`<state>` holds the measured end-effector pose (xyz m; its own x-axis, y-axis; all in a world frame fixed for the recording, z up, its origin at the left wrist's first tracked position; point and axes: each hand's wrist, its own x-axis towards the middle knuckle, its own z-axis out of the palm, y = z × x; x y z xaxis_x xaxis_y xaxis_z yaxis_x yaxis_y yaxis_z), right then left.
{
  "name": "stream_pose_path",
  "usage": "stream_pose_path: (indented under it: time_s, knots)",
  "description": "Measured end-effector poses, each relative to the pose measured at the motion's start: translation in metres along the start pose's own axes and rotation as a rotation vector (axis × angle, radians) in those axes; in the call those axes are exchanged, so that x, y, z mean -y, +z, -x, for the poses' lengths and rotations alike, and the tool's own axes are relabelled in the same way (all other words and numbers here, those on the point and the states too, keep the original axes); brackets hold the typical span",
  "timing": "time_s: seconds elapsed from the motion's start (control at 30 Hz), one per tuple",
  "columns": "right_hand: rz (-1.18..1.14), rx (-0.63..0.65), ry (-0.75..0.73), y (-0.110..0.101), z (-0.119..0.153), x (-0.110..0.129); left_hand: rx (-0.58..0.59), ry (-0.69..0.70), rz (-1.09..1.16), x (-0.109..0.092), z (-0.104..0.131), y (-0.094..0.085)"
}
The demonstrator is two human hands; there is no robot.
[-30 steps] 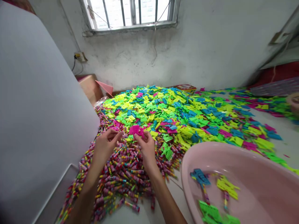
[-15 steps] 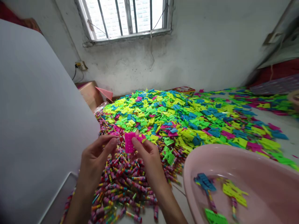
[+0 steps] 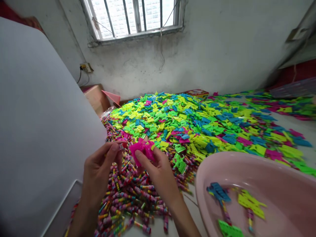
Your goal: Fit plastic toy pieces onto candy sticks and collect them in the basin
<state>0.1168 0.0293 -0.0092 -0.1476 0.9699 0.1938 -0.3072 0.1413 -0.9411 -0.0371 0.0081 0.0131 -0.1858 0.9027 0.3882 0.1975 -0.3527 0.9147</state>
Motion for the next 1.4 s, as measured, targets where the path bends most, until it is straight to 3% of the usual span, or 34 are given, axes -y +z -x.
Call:
stream_pose_path:
  time_s: [0.17, 0.4, 0.53, 0.7, 0.93, 1.03, 1.4]
  knots:
    - [0.013, 0.005, -0.009, 0.001, 0.002, -0.001, 0.042, 0.068, -0.046, 0.002, 0.0, 0.0]
    - [0.071, -0.062, -0.05, 0.008, 0.006, 0.0, 0.027, 0.397, -0.327, 0.003, 0.0, -0.004]
    - [0.041, -0.015, -0.001, 0.007, 0.009, 0.002, 0.048, 0.523, -0.435, 0.006, 0.001, -0.006]
    - [-0.008, -0.081, 0.03, 0.004, 0.001, -0.003, 0.125, 0.532, -0.508, 0.015, -0.003, -0.003]
    - [-0.035, -0.214, 0.061, 0.007, -0.003, -0.005, 0.096, 0.659, -0.93, 0.018, 0.0, 0.02]
    - [0.024, -0.202, 0.061, 0.01, 0.001, -0.002, 0.066, 0.668, -0.91, 0.018, 0.001, 0.02]
    - [0.076, -0.202, 0.063, 0.01, 0.002, -0.008, 0.148, 0.615, -0.852, 0.018, -0.001, 0.015]
